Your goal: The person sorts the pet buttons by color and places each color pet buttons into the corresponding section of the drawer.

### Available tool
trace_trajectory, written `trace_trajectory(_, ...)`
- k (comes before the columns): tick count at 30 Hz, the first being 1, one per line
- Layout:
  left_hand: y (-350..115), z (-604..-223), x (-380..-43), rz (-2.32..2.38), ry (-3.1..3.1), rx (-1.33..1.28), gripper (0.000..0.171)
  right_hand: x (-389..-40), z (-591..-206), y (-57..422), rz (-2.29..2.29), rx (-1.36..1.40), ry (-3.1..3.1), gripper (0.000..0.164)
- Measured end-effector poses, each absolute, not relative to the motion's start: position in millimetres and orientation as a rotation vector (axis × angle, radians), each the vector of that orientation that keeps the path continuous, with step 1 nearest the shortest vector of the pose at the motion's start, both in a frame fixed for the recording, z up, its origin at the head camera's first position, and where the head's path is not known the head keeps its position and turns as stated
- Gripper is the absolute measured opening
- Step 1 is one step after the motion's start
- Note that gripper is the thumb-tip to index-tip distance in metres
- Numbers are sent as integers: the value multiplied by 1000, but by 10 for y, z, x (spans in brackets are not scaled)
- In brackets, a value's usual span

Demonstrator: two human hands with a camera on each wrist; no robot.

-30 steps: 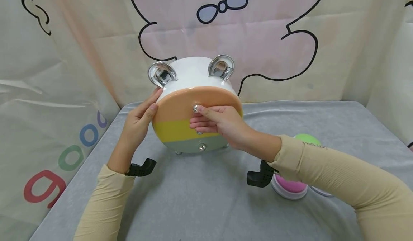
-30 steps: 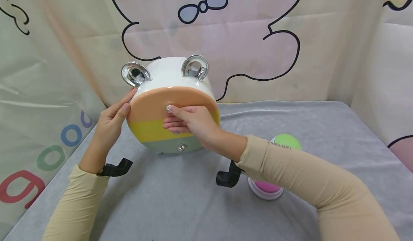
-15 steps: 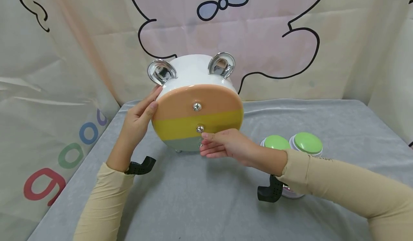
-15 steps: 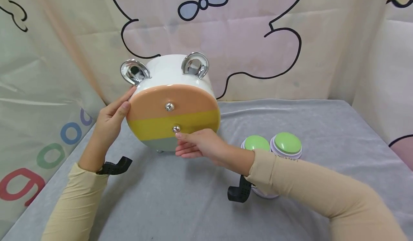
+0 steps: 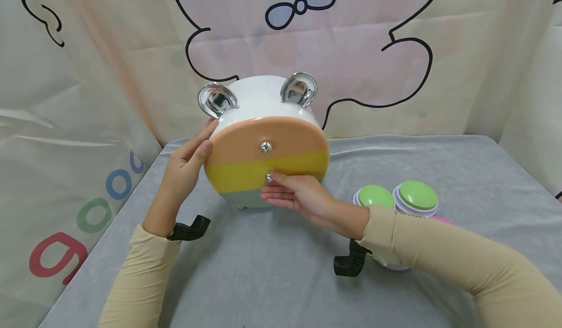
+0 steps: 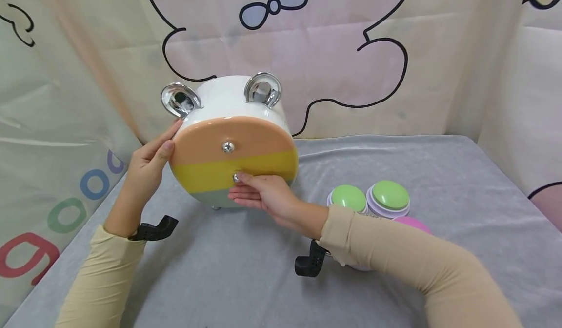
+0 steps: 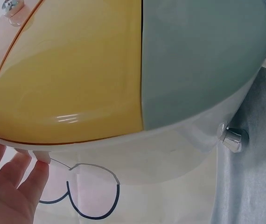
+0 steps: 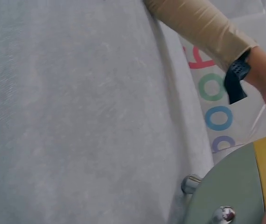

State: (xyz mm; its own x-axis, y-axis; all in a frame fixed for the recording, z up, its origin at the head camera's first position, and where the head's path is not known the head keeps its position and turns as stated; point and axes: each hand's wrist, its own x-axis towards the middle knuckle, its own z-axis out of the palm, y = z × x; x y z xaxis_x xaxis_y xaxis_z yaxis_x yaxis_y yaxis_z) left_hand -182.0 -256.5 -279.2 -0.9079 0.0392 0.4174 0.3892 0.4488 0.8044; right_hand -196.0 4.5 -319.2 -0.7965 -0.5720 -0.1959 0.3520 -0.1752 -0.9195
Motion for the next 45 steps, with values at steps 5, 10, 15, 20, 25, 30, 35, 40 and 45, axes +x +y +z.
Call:
trace_trajectory(5, -2573, -2791, -1828, -1429, -2360, -389, 42, -1951, -3199, 32, -2046, -256, 1494, 38)
trace_trajectory(10, -2586, -2803, -1830, -1381, -2358, -390, 41, -1907, -3217, 6, -2051, -258, 1510, 36)
trace_trajectory(15, -2584, -2809, -1818, -1348, -2372, -380, 41, -1825, -3220, 32, -2045, -258, 1532, 35)
trace_trajectory(20, -2607, -2782, -1784, -1305, -2396, -348, 41, -1759, -3205, 51, -2017, -283, 1554, 36)
trace_trajectory(25, -2624, -2752, -1766, -1288, -2430, -335, 42, -1701, -3202, 94, -1977, -297, 1571, 37)
trace_trajectory(30, -2608, -2760, -1776, -1299, -2416, -335, 42, -1609, -3212, 156, -1943, -297, 1545, 36)
trace_trajectory(35, -2585, -2782, -1807, -1301, -2386, -345, 40, -1469, -3229, 202, -1944, -310, 1534, 38)
trace_trajectory(40, -2563, -2787, -1827, -1281, -2402, -331, 41, -1322, -3247, 233, -1951, -318, 1517, 42)
trace_trajectory(45, -2553, -2796, -1835, -1278, -2405, -335, 41, -1204, -3251, 269, -1971, -309, 1523, 45)
